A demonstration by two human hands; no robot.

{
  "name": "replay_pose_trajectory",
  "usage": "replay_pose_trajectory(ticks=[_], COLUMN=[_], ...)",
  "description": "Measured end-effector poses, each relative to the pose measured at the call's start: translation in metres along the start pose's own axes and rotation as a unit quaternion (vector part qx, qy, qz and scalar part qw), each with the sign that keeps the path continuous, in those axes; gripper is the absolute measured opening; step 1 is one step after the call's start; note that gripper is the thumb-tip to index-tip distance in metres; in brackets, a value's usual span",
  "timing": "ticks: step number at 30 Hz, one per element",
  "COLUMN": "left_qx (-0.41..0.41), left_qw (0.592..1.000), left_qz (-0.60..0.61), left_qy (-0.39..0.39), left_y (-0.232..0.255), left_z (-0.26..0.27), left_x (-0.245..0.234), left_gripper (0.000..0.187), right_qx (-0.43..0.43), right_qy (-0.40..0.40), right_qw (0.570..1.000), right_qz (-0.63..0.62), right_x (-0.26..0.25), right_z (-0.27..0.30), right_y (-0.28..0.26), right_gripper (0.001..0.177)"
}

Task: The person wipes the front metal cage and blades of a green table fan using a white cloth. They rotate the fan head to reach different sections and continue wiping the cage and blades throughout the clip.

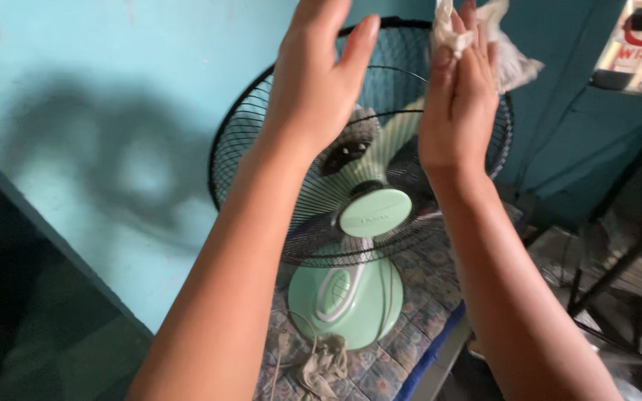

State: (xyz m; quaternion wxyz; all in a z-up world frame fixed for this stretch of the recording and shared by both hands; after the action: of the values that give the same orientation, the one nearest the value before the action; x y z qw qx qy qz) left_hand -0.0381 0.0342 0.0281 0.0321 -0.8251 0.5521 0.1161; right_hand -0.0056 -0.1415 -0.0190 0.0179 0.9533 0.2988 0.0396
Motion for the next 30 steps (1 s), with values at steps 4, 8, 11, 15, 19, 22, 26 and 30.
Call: replay_pose_trajectory(ticks=[4,8,11,15,19,22,26,30], left_qx=[-0.017,-0.193,-0.159,-0.155,-0.272,-0.249,-0.223,-0.202], left_qw=[0.978,0.954,0.948,0.912,0.807,0.76,0.749,0.769], left_qz=[-0.198,-0.12,0.046,0.232,0.296,0.318,0.264,0.213], left_qy=[0.062,0.198,0.272,0.3,0.433,0.51,0.566,0.568], left_y=[0.006,-0.011,0.007,0.038,0.042,0.031,0.001,-0.021], left_z=[0.043,0.072,0.1,0.125,0.133,0.142,0.164,0.184], left_x=[-0.03,-0.067,-0.069,-0.041,-0.038,-0.057,-0.074,-0.071], left_gripper=[0.052,0.055,0.053,0.058,0.051,0.038,0.028,0.026], right_qx=[0.302,-0.011,-0.189,-0.002,-0.065,-0.106,-0.154,-0.233], right_qy=[-0.212,-0.235,-0.217,-0.328,-0.347,-0.385,-0.305,-0.266], right_qw=[0.89,0.944,0.932,0.784,0.764,0.77,0.888,0.934], right_qz=[-0.268,-0.23,-0.218,-0.527,-0.54,-0.498,-0.309,-0.057], right_x=[0.001,0.007,0.01,0.01,0.003,0.0,-0.008,0.011], right_z=[-0.007,-0.03,-0.026,-0.004,0.002,-0.009,-0.04,-0.053], right_y=[-0.024,-0.072,-0.111,-0.143,-0.164,-0.162,-0.134,-0.134], right_gripper=[0.044,0.041,0.046,0.061,0.07,0.075,0.045,0.039])
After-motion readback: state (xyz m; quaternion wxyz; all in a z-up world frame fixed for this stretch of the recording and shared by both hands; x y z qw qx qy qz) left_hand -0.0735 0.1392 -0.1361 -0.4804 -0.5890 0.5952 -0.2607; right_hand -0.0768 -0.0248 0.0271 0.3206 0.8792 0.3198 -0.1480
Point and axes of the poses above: each hand's wrist, its own z-axis away from the middle knuckle, its own x-axis out of the palm, y = z × x, the point moved 3 cm from there along -z, towards the middle knuckle, and after that the axes turned 11 degrees about z, right-handed, at the moved point
